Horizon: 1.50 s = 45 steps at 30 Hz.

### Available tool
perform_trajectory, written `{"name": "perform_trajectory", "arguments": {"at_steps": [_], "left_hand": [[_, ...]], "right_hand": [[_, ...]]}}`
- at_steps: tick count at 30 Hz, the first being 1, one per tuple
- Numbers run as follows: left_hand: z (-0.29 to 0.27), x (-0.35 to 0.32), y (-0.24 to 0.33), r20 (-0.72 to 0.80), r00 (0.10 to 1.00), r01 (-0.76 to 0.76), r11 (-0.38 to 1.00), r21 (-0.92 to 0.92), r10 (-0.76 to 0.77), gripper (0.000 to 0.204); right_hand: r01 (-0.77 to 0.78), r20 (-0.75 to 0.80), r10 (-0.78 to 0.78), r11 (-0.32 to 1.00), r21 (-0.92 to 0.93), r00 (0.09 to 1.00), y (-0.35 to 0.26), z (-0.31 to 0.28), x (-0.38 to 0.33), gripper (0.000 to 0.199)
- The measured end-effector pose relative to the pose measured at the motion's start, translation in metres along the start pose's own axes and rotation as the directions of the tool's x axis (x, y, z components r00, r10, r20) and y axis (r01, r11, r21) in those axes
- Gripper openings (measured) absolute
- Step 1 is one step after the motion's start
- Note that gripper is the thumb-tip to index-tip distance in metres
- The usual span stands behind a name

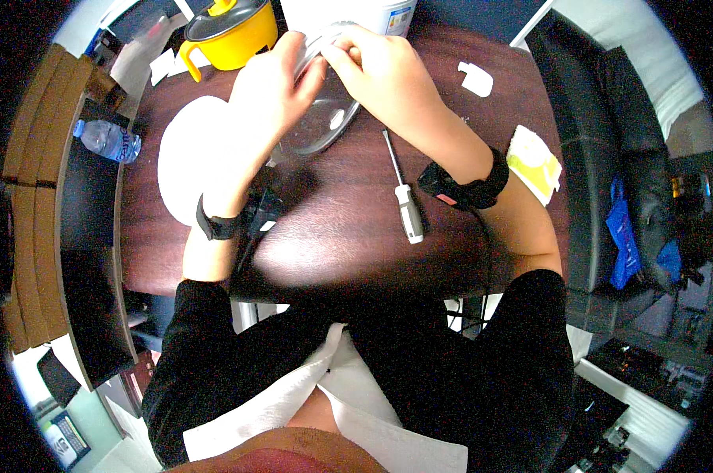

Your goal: The person uses a screwdriver to remove several screws from a circular metal steamer tray, then wipes the tray with a cloth. The tray is part of a rice cooker or similar appliance.

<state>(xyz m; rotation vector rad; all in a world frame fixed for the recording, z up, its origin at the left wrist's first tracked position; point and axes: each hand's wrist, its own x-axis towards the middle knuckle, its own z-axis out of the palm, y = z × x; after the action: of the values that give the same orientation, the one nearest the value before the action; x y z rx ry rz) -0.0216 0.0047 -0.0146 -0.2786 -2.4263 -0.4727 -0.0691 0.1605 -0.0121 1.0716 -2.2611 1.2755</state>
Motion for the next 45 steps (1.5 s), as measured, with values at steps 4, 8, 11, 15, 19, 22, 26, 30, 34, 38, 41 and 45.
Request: {"name": "perform_trajectory", "arguments": {"at_steps": [4, 8, 11, 15, 19, 22, 26, 30, 34, 38, 41, 45], "left_hand": [[0.001, -0.001, 0.002, -0.024, 0.999, -0.033, 0.999, -0.012, 0.032, 0.024], [0.002, -0.003, 0.000, -0.051, 0.997, -0.058, 0.998, 0.008, 0.058, 0.023], [0.001, -0.003, 0.000, -0.044, 0.998, -0.045, 0.999, 0.014, 0.046, 0.023], [0.000, -0.003, 0.001, -0.040, 0.998, -0.046, 0.999, 0.023, 0.047, 0.023], [-0.001, -0.003, 0.001, -0.031, 0.998, -0.051, 0.999, 0.008, 0.051, 0.023], [0.000, -0.001, 0.002, -0.023, 0.998, -0.053, 0.999, -0.005, 0.052, 0.023], [0.000, -0.001, 0.001, -0.026, 0.999, -0.035, 0.999, 0.016, 0.036, 0.024], [0.003, -0.003, -0.007, -0.030, 0.999, -0.035, 0.999, 0.029, 0.036, 0.027], [0.006, 0.001, -0.006, -0.050, 0.998, -0.050, 0.999, 0.003, 0.050, 0.028], [0.008, 0.002, -0.009, -0.080, 0.995, -0.055, 0.998, -0.010, 0.054, 0.028], [0.006, 0.003, -0.008, -0.075, 0.996, -0.049, 0.999, -0.017, 0.048, 0.028], [0.005, 0.004, -0.009, 0.009, 1.000, 0.026, 0.999, -0.019, -0.026, 0.034]], "right_hand": [[0.075, -0.022, -0.077, 0.995, -0.071, 0.997, -0.002, 0.002, -0.002, 0.013], [0.245, 0.025, -0.248, 0.929, -0.279, 0.968, 0.000, -0.001, 0.001, 0.012], [0.362, 0.064, -0.366, 0.851, -0.380, 0.928, 0.004, -0.003, 0.001, 0.013], [0.350, 0.099, -0.337, 0.881, -0.318, 0.936, 0.000, -0.009, 0.004, 0.015], [0.335, 0.144, -0.307, 0.904, -0.265, 0.941, 0.004, -0.014, 0.008, 0.015], [0.306, 0.132, -0.280, 0.912, -0.273, 0.951, 0.004, -0.018, 0.006, 0.015], [0.152, 0.159, -0.105, 0.934, -0.325, 0.982, 0.009, -0.035, -0.004, 0.016], [0.002, 0.228, 0.128, 0.867, -0.498, 0.965, 0.056, -0.076, -0.032, 0.018], [-0.058, 0.278, 0.322, 0.741, -0.669, 0.905, 0.133, -0.120, -0.084, 0.023], [-0.471, 0.271, 0.681, 0.690, -0.550, 0.680, 0.140, -0.121, -0.108, 0.029], [-0.522, 0.240, 0.689, 0.691, -0.500, 0.684, 0.141, -0.116, -0.112, 0.034], [-0.349, 0.227, 0.480, 0.826, -0.443, 0.847, 0.108, -0.119, -0.103, 0.037]]}}
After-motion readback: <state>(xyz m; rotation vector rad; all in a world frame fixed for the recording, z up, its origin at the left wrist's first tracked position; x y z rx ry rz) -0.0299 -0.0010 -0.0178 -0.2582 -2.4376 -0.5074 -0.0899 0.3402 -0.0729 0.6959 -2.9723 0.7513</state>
